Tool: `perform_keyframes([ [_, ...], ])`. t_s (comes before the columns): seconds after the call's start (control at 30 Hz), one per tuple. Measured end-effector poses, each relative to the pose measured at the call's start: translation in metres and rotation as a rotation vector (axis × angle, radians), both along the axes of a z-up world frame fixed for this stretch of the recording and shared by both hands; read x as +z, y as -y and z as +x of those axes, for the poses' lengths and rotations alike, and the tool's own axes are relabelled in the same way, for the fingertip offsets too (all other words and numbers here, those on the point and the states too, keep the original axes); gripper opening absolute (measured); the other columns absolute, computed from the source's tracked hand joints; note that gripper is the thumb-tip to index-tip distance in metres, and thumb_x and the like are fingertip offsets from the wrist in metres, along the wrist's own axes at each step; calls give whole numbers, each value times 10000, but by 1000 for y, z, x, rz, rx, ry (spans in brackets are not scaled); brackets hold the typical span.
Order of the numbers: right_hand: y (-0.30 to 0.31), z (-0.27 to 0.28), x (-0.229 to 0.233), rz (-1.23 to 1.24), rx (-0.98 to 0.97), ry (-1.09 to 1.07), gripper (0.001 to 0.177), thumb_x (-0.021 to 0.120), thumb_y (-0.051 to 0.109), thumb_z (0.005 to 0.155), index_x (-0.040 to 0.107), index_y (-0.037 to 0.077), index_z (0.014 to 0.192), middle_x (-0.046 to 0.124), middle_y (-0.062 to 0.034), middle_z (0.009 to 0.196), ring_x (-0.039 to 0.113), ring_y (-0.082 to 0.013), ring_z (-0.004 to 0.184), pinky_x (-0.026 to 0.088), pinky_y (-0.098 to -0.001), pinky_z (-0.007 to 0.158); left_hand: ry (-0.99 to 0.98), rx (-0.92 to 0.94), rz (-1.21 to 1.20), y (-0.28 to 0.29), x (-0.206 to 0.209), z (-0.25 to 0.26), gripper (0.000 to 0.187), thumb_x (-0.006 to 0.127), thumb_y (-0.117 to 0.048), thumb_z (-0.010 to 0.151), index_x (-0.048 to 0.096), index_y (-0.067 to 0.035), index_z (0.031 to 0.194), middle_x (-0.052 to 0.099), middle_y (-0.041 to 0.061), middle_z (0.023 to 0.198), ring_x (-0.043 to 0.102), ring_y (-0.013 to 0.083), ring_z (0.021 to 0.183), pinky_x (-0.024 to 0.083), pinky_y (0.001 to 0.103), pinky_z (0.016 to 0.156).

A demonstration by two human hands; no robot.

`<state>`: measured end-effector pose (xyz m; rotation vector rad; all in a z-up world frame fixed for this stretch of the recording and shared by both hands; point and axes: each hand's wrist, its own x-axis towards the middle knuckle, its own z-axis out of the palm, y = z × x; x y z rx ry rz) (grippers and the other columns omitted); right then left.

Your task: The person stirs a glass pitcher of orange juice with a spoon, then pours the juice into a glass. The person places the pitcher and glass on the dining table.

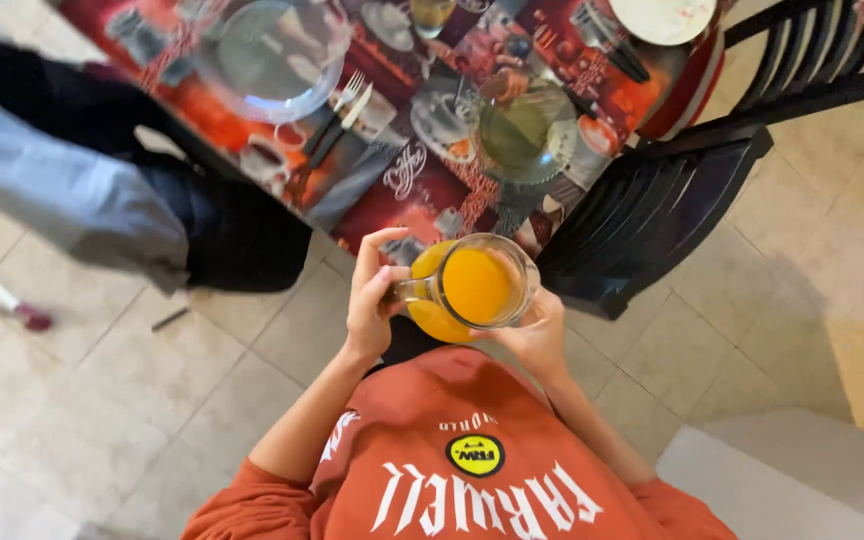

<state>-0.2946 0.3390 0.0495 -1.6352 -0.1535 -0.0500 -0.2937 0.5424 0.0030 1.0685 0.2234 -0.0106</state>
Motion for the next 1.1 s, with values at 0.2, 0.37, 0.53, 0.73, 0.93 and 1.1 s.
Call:
perform_keyframes([
  [0.2,-39,71,-30,-152,-99,66,530,1008,73,609,707,14,1041,737,-125,880,679,-146,830,588,-403,732,65,-59,108,-35,-77,87,609,491,-528,844,544,-180,1340,638,0,1214,653,30,639,289,123,362],
  [0.37,-60,117,-106,-116,-112,69,584,934,90,743,671,52,1263,755,-151,1123,664,-210,1103,519,-468,965,121,-59,82,-54,-97,146,568,447,-419,934,543,-63,1365,469,-6,551,385,68,396,236,186,403],
  [0.53,-77,151,-149,-78,-112,60,557,863,42,812,647,33,1325,737,-195,1167,651,-285,1171,495,-498,983,178,-47,146,-68,-127,182,575,428,-367,990,499,-48,1464,457,-3,518,386,70,412,250,177,440],
  [0.73,-88,169,-169,-122,-77,-6,743,881,101,838,543,92,1498,614,-146,1450,571,-313,1334,433,-485,1119,135,-79,164,-82,-157,198,597,417,-349,1021,464,-41,1530,457,42,471,389,109,394,304,212,441],
  [0.93,-85,165,-191,-162,-30,-65,796,830,61,871,448,98,1568,453,-123,1600,434,-309,1447,342,-487,1193,78,-176,271,-93,-178,202,492,481,-229,1036,510,-92,1507,519,12,591,479,98,488,399,216,481],
  [1.1,-87,152,-172,-220,-22,-186,816,734,101,955,263,42,1619,348,-186,1639,362,-347,1482,332,-524,1220,-8,-135,554,-108,-224,184,664,516,-203,1071,171,-103,1630,418,197,1238,502,367,1126,437,485,1025],
])
